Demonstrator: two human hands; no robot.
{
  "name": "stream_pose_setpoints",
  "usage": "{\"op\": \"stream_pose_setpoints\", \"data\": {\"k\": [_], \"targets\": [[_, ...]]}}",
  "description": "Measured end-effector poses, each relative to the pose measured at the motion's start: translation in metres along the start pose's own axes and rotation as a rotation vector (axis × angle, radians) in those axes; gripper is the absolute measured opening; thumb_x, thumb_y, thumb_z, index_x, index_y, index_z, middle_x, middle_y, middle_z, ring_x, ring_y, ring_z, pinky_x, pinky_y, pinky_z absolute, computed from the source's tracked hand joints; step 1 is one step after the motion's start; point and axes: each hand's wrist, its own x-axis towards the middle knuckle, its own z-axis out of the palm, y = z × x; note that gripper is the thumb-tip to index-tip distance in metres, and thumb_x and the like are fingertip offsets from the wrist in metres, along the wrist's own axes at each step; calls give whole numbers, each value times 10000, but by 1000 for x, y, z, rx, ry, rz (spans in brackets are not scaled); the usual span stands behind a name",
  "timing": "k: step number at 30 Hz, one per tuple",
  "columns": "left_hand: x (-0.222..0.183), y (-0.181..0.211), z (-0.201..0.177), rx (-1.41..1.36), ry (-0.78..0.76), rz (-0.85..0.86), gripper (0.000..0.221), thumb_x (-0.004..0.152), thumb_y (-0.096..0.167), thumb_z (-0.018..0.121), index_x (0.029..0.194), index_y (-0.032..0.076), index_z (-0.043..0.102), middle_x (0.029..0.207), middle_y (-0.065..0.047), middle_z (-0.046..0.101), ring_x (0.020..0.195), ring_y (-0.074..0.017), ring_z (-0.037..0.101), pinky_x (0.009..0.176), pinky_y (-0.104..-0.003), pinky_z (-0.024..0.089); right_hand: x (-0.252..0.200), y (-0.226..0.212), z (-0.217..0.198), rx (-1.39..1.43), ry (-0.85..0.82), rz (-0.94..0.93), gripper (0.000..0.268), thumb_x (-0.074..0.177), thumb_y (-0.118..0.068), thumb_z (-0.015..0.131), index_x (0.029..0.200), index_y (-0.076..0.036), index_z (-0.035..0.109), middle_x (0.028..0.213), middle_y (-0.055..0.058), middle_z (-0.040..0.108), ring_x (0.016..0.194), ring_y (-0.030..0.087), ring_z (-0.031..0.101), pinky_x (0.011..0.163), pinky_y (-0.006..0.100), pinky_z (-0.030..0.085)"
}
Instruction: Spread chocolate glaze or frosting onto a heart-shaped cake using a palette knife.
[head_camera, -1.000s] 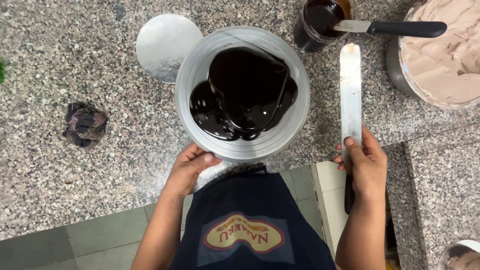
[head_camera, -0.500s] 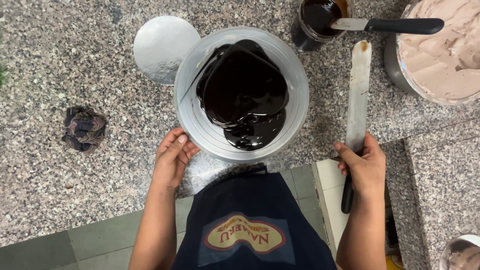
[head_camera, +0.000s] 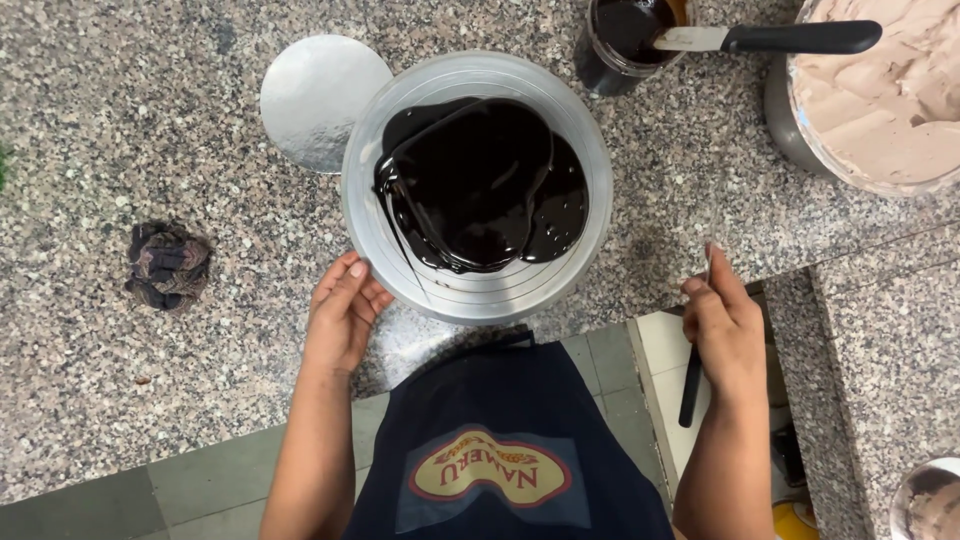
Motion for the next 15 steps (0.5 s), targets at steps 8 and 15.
{"op": "stream_pose_setpoints", "data": {"k": [8,15], "targets": [[2,-5,-3,-17,-8,5,245,1073,215,561,1244,48,614,1074,-67,715,959,-166,682,880,-338,558,-8,-26,5,147,21,160,389,1058,-171,556,1388,25,617,999,61,715,783,132,667,637,254,547],[0,-3,3,10,-136,51,261,1072,68,598,1322,-7,606,1139,-101,721,928,-139,660,777,-276,520,-13,-21,2,55,72,98,652,883,-9,724,1507,-44,538,835,28,633,582,77,542,490,227,423]]}}
